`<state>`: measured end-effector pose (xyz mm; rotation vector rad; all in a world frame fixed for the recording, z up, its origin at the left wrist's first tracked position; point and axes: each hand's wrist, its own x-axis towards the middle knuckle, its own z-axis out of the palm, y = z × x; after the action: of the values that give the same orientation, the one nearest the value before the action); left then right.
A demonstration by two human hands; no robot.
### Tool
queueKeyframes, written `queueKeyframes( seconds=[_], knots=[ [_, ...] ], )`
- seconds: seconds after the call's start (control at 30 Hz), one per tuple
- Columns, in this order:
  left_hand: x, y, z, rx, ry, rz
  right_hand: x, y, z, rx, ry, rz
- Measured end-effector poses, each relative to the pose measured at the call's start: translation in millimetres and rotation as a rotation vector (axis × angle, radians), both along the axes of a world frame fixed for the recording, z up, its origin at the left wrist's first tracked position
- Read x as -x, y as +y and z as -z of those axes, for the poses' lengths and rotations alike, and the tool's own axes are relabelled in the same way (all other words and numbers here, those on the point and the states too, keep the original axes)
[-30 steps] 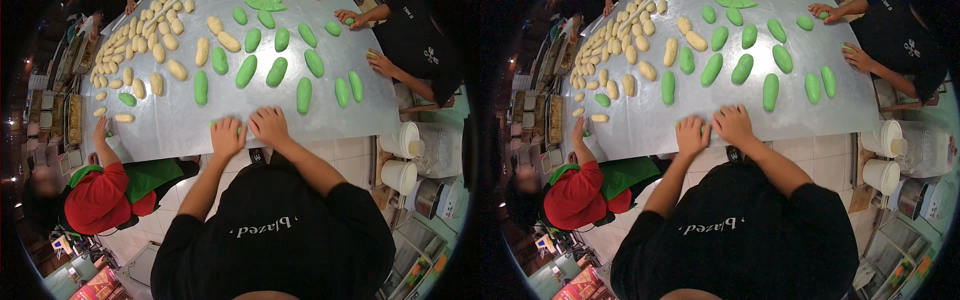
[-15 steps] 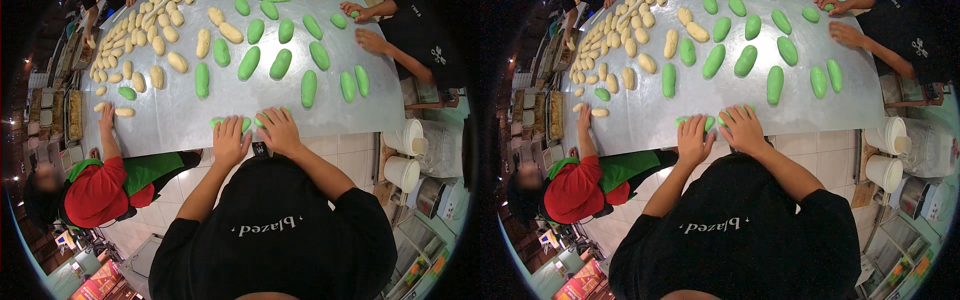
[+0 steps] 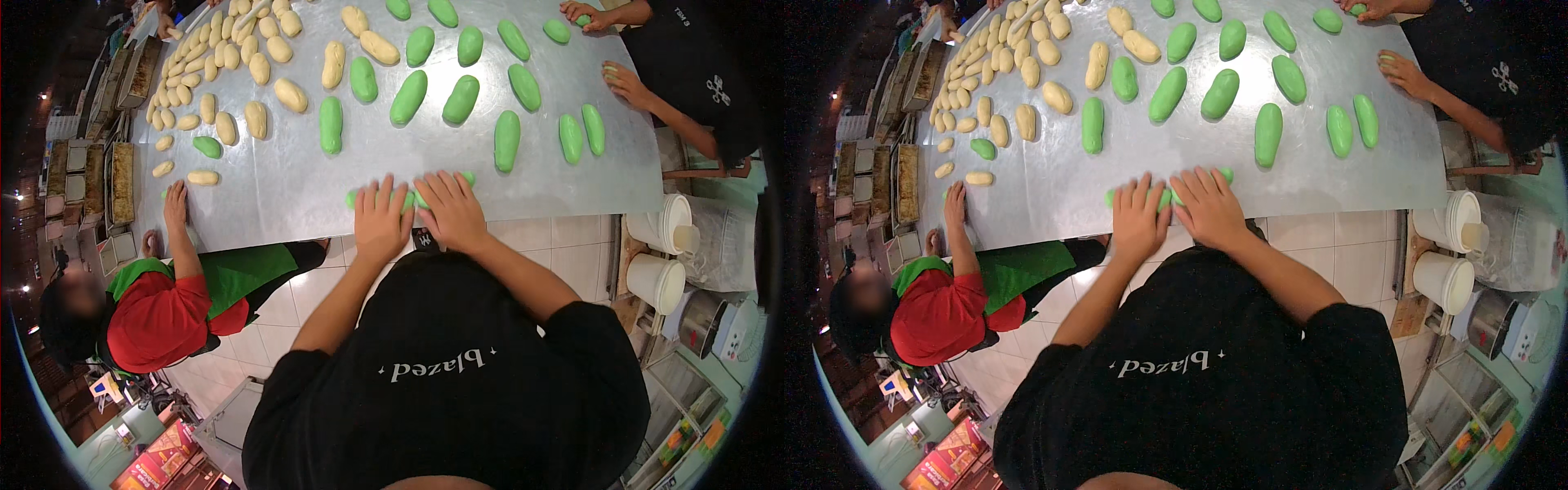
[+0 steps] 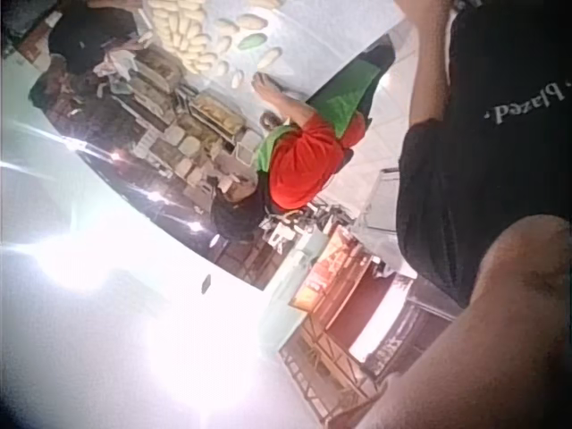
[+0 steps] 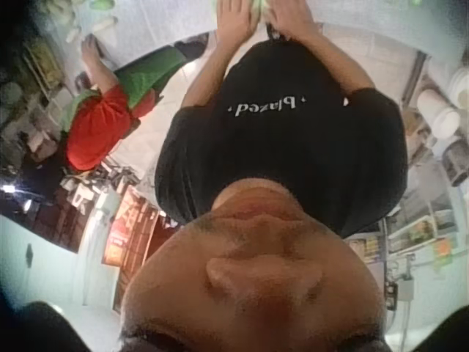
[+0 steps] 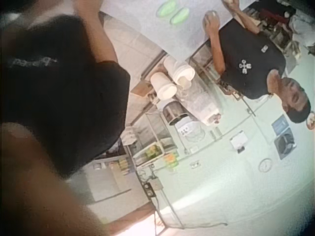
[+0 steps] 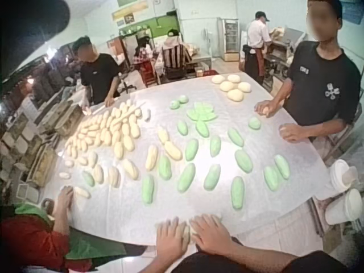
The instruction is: Shaping portions of yellow and green bread dough into elongated rolls on a large metal workbench.
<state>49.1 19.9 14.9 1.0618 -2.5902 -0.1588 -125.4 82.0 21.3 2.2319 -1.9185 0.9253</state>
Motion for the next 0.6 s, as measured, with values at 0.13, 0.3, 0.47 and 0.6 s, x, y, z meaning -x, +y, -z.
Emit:
queueKeyframes(
  seconds=[0.13,0.3,0.47,0.6],
  knots=[
    [-0.6,5.7,1.8,0.064,0.055,-0.038,-3.8,0.3,2.1,0.022,-0.012,0.004],
    [42.4,-85.1,-2.6,0.120,0.156,-0.108,5.8,-94.4,6.3,0.142,-0.066,0.135],
    [35.2,-60.1,10.1,0.117,0.102,-0.056,5.4,-66.8,14.3,0.053,-0.048,0.029],
    [1.2,8.8,1.0,0.105,0.082,-0.013,-1.9,-4.2,5.9,0.028,0.044,-0.018]
  ],
)
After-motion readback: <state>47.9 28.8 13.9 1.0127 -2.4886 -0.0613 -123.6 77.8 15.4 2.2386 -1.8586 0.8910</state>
